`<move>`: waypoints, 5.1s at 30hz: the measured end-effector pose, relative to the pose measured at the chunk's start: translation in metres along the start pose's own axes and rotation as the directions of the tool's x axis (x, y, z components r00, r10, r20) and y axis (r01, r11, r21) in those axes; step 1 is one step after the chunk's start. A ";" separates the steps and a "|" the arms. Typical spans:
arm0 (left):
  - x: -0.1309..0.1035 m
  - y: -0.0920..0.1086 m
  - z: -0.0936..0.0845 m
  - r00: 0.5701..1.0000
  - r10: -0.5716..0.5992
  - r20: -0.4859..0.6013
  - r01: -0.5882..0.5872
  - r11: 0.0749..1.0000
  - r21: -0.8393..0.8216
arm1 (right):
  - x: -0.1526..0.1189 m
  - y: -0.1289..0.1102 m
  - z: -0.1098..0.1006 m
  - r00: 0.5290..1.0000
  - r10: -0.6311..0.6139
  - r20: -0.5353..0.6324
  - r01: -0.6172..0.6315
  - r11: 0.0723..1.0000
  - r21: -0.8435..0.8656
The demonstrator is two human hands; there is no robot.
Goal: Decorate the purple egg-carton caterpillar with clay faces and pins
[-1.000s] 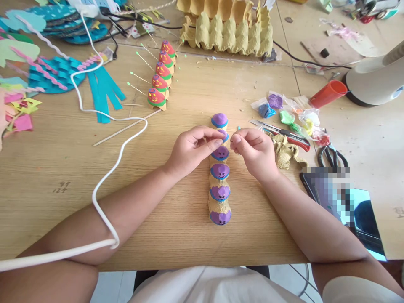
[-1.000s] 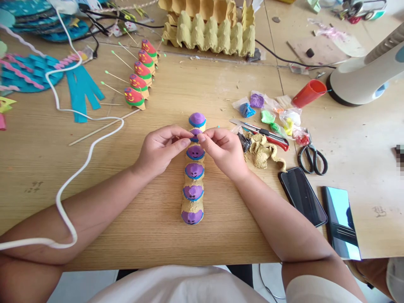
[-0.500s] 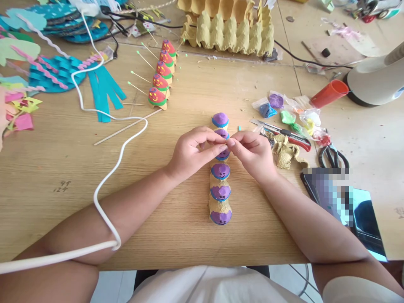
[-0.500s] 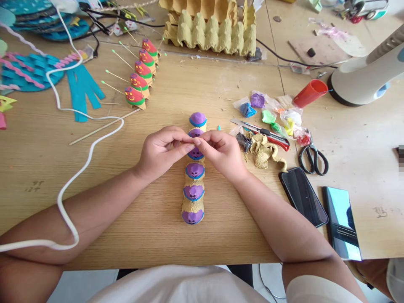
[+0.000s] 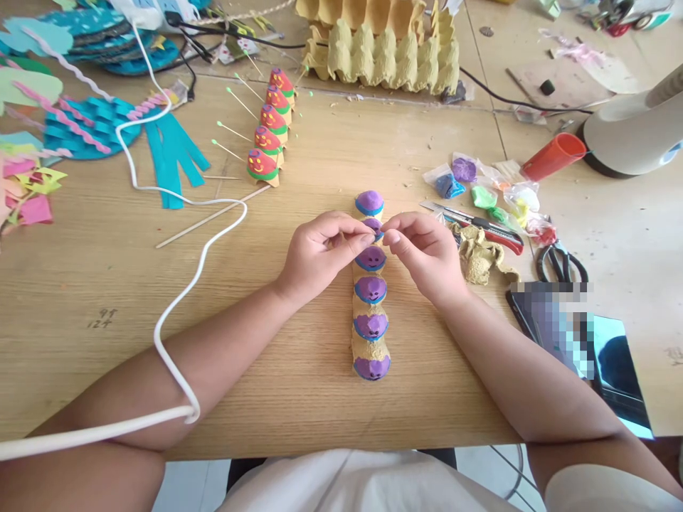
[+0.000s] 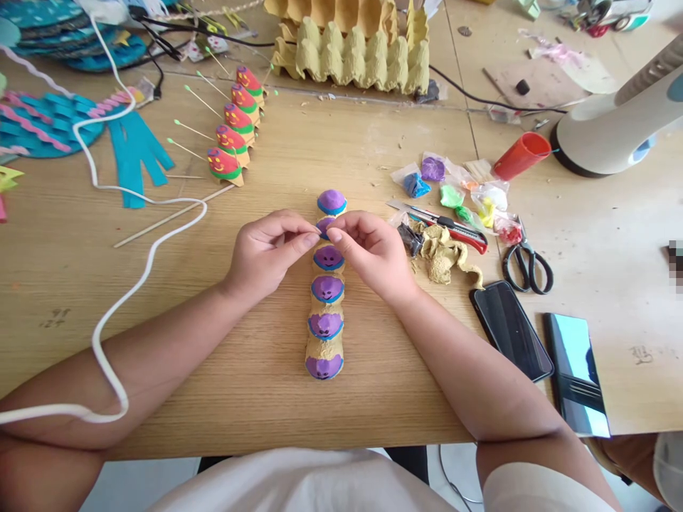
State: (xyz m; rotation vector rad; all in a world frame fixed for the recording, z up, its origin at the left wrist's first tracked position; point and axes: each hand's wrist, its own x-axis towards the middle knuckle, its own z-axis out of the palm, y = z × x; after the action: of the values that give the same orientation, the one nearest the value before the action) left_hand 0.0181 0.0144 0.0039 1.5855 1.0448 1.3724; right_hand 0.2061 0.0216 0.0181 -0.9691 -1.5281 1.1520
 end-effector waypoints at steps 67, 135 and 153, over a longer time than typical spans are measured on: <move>0.004 -0.016 0.000 0.998 -0.049 0.049 0.037 0.976 0.213 | 0.009 0.020 0.001 0.997 0.050 -0.055 -0.066 0.932 -0.357; 0.004 -0.014 0.000 0.982 -0.186 0.032 0.182 0.978 0.103 | 0.012 0.021 -0.015 0.995 -0.001 0.101 0.047 0.890 -0.453; 0.004 -0.009 0.000 0.980 -0.199 0.027 0.195 0.974 0.120 | 0.011 0.021 -0.013 0.997 -0.033 0.070 0.059 0.910 -0.411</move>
State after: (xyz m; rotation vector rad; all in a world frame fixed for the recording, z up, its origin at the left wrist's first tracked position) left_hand 0.0178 0.0216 -0.0033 1.5394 1.2426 1.1608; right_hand 0.2174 0.0402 0.0015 -1.1756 -1.8814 0.8440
